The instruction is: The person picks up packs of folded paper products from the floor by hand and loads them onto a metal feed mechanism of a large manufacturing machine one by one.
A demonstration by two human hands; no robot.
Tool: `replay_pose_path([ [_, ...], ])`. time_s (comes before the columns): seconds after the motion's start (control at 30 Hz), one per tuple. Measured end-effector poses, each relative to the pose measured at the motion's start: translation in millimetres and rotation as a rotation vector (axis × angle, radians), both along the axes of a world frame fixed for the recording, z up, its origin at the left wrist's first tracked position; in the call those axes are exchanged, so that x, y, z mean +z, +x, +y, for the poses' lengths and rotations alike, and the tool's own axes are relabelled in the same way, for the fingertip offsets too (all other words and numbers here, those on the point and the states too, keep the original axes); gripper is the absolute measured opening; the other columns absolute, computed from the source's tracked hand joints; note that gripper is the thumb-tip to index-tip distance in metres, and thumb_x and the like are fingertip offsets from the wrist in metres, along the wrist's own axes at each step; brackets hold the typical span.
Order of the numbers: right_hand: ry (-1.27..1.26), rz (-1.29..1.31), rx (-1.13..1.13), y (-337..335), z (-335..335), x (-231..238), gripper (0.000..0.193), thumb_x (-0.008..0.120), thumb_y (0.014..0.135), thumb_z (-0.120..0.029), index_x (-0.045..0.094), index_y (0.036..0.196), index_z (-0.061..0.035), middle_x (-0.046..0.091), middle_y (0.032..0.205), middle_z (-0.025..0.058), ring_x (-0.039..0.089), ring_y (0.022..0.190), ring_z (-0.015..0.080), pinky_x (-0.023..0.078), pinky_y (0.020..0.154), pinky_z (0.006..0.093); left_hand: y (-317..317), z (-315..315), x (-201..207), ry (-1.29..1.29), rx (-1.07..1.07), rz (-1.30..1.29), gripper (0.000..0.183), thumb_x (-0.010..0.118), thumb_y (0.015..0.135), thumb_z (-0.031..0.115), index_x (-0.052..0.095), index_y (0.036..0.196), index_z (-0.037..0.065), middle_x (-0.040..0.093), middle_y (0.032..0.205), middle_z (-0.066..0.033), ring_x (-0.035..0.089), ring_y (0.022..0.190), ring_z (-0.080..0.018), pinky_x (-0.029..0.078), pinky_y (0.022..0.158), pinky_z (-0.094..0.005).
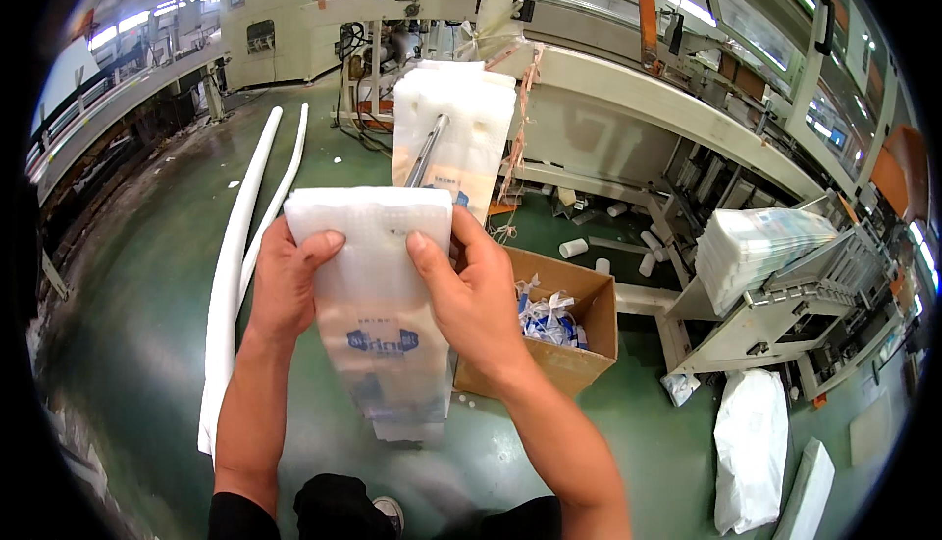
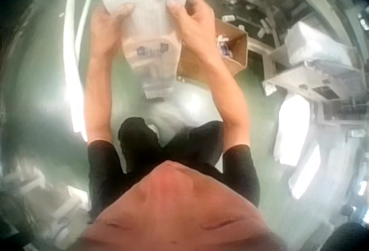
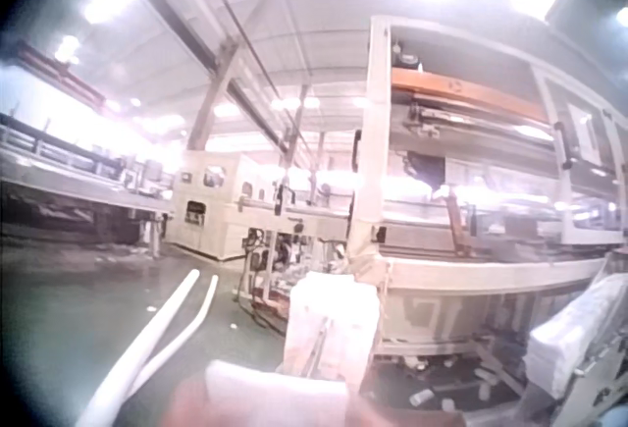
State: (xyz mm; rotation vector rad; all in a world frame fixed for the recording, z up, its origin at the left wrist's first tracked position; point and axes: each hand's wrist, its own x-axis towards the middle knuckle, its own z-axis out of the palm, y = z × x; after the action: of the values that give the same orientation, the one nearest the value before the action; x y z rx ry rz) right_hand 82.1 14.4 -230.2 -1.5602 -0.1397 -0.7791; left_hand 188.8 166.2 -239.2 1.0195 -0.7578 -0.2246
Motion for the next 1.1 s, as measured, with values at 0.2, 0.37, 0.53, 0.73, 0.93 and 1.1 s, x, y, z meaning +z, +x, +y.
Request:
replay_pose_path([
  [0.2, -0.055, -0.082, -0.08, 24, -3, -7, 0.025, 0.057, 0.092, -0.011, 0.055, 0.111, 0.0043, 0.061, 0.095, 0.0056, 0.054, 0.085, 0.0104, 0.045, 0.077, 0.0258, 24, -6, 3, 0.035, -0.038, -0.031, 0.03, 0.063, 0.085, 0.008, 0.057, 0.11, -0.006, 0.066, 0.101, -0.0106, 0.063, 0.089, -0.0144, 0.052, 0.079, -0.0296],
  [0.37, -0.146, -0.106, -0.187, 32, -10, -11, 0.025, 0.057, 0.091, -0.011, 0.056, 0.112, 0.0032, 0.062, 0.097, 0.0069, 0.055, 0.085, 0.0121, 0.046, 0.077, 0.0271, 48, -16, -3, 0.026, -0.135, -0.047, 0.03, 0.063, 0.086, 0.01, 0.058, 0.112, -0.005, 0.066, 0.102, -0.0096, 0.062, 0.089, -0.0145, 0.052, 0.08, -0.0294],
  [0.53, -0.161, -0.093, -0.234, 55, -28, -7, 0.026, 0.056, 0.091, -0.009, 0.057, 0.113, 0.003, 0.063, 0.098, 0.0073, 0.056, 0.087, 0.012, 0.047, 0.078, 0.0278, 75, -41, -4, 0.021, -0.167, -0.116, 0.03, 0.066, 0.086, 0.015, 0.061, 0.111, -0.001, 0.066, 0.103, -0.0061, 0.062, 0.092, -0.0133, 0.051, 0.084, -0.031],
  [0.73, -0.209, -0.138, -0.305, 109, -76, 3, 0.025, 0.056, 0.09, -0.008, 0.053, 0.112, 0.0035, 0.064, 0.101, 0.0118, 0.06, 0.089, 0.0175, 0.048, 0.08, 0.0304, 140, -96, 6, 0.092, -0.118, -0.137, 0.029, 0.066, 0.086, 0.016, 0.061, 0.108, -0.003, 0.066, 0.1, -0.0065, 0.061, 0.088, -0.013, 0.051, 0.079, -0.0302],
  [0.93, -0.557, 0.058, -0.683, 143, -106, 21, 0.041, 0.066, 0.08, -0.029, 0.056, 0.101, 0.0047, 0.062, 0.084, 0.0234, 0.06, 0.08, 0.0389, 0.047, 0.071, 0.0444, 179, -115, 26, 0.183, -0.135, -0.168, 0.031, 0.066, 0.086, 0.016, 0.062, 0.111, -0.001, 0.067, 0.104, -0.0079, 0.064, 0.091, -0.0168, 0.052, 0.082, -0.0332],
  [1.1, -0.717, 0.155, -0.918, 155, -111, 28, 0.034, 0.064, 0.083, -0.029, 0.059, 0.099, 0.0008, 0.063, 0.093, 0.0218, 0.062, 0.088, 0.0416, 0.049, 0.077, 0.0475, 197, -129, 27, 0.242, -0.045, -0.229, 0.037, 0.07, 0.084, 0.022, 0.062, 0.112, 0.0, 0.066, 0.103, -0.0065, 0.062, 0.09, -0.015, 0.049, 0.082, -0.0309],
])
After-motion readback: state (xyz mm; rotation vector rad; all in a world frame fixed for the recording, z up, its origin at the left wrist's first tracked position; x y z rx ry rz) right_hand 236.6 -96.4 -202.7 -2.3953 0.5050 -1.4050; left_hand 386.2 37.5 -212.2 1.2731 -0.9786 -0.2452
